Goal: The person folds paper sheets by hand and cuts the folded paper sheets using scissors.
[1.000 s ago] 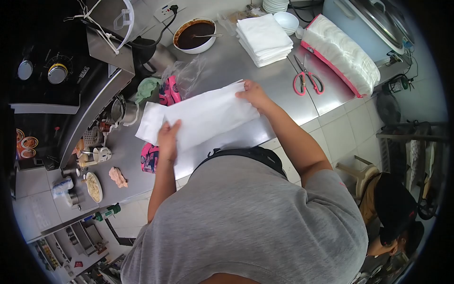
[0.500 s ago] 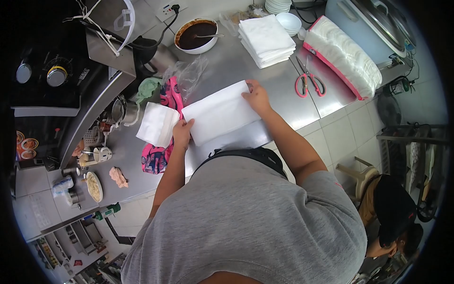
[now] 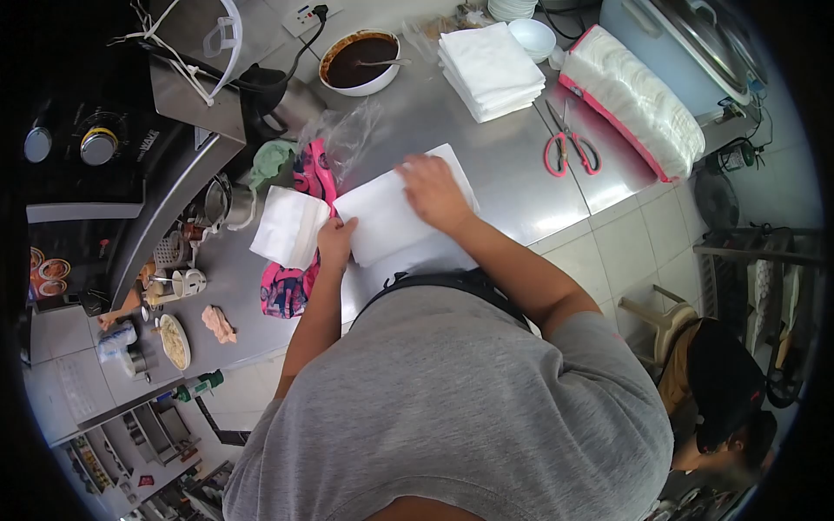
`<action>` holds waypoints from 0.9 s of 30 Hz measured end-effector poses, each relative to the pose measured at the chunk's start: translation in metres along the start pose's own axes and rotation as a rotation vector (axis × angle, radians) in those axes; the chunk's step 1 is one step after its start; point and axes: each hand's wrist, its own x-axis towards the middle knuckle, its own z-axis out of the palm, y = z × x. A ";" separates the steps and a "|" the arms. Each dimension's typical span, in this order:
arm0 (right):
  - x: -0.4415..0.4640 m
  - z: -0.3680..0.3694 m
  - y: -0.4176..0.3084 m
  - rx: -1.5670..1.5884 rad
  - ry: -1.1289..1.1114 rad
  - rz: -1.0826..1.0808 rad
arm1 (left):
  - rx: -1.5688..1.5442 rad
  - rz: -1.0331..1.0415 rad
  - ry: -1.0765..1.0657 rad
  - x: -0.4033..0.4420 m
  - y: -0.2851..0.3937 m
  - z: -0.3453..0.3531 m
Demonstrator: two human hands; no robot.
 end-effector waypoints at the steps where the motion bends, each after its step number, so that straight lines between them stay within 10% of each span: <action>1: -0.004 0.003 -0.007 -0.016 -0.068 -0.016 | 0.034 -0.002 -0.005 0.000 -0.001 0.000; 8: -0.020 0.031 -0.013 -0.004 -0.263 -0.001 | 0.082 0.148 0.082 -0.023 0.044 -0.026; 11: -0.022 0.029 -0.013 -0.006 -0.272 0.011 | 0.330 0.609 0.395 -0.024 0.057 -0.064; 27: -0.021 0.031 -0.013 -0.011 -0.233 -0.009 | 0.149 0.233 0.207 0.003 -0.001 -0.122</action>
